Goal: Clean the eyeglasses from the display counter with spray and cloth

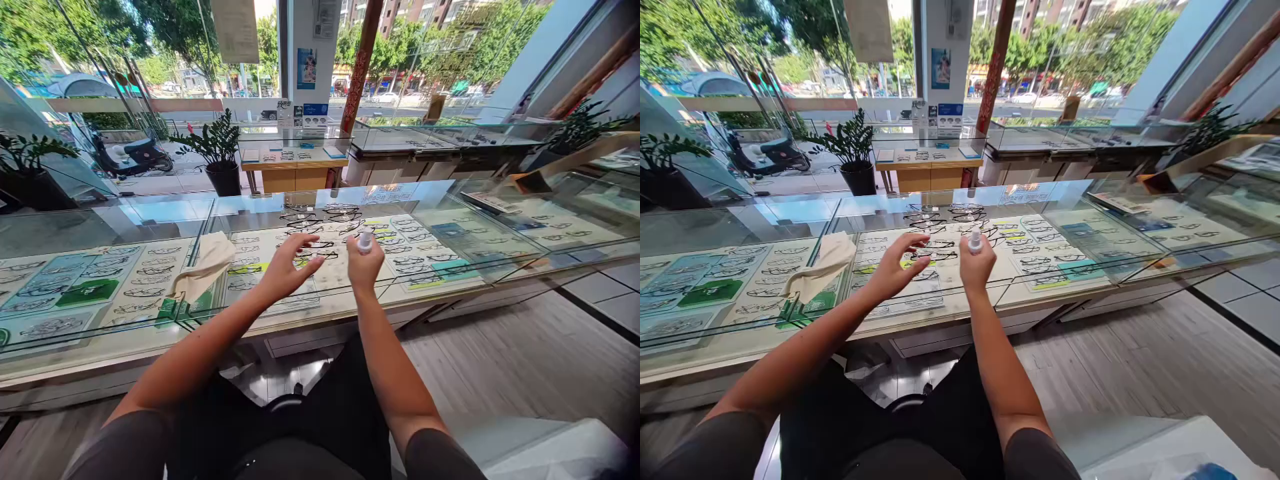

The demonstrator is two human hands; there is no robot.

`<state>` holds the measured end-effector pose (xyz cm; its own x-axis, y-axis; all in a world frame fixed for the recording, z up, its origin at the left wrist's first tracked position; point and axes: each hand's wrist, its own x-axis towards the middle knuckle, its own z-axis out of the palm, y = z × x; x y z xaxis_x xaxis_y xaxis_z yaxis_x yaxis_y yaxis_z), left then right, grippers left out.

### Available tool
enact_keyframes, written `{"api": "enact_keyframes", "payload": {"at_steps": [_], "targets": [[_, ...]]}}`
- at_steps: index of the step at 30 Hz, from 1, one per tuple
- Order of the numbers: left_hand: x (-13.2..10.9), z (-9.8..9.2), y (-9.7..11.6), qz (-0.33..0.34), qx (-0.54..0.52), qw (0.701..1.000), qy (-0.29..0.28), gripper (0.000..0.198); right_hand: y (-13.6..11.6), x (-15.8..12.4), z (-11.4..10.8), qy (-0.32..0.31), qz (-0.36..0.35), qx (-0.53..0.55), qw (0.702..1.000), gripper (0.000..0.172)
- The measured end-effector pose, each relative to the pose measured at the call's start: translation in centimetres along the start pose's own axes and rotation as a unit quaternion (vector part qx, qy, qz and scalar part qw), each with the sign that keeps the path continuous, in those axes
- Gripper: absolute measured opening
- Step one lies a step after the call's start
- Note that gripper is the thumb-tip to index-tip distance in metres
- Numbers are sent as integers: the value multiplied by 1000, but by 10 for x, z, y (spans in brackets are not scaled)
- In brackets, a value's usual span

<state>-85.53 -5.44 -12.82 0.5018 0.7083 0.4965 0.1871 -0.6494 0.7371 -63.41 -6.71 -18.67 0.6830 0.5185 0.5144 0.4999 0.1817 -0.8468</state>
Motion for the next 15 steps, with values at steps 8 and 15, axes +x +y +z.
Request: {"api": "enact_keyframes", "payload": {"at_steps": [8, 15], "targets": [[21, 56, -26, -63, -220, 973, -31, 68, -46, -66, 15, -164, -104, 2, 981, 35], [41, 0, -61, -11, -198, 976, 85, 48, -57, -27, 2, -256, -104, 24, 961, 38]]}}
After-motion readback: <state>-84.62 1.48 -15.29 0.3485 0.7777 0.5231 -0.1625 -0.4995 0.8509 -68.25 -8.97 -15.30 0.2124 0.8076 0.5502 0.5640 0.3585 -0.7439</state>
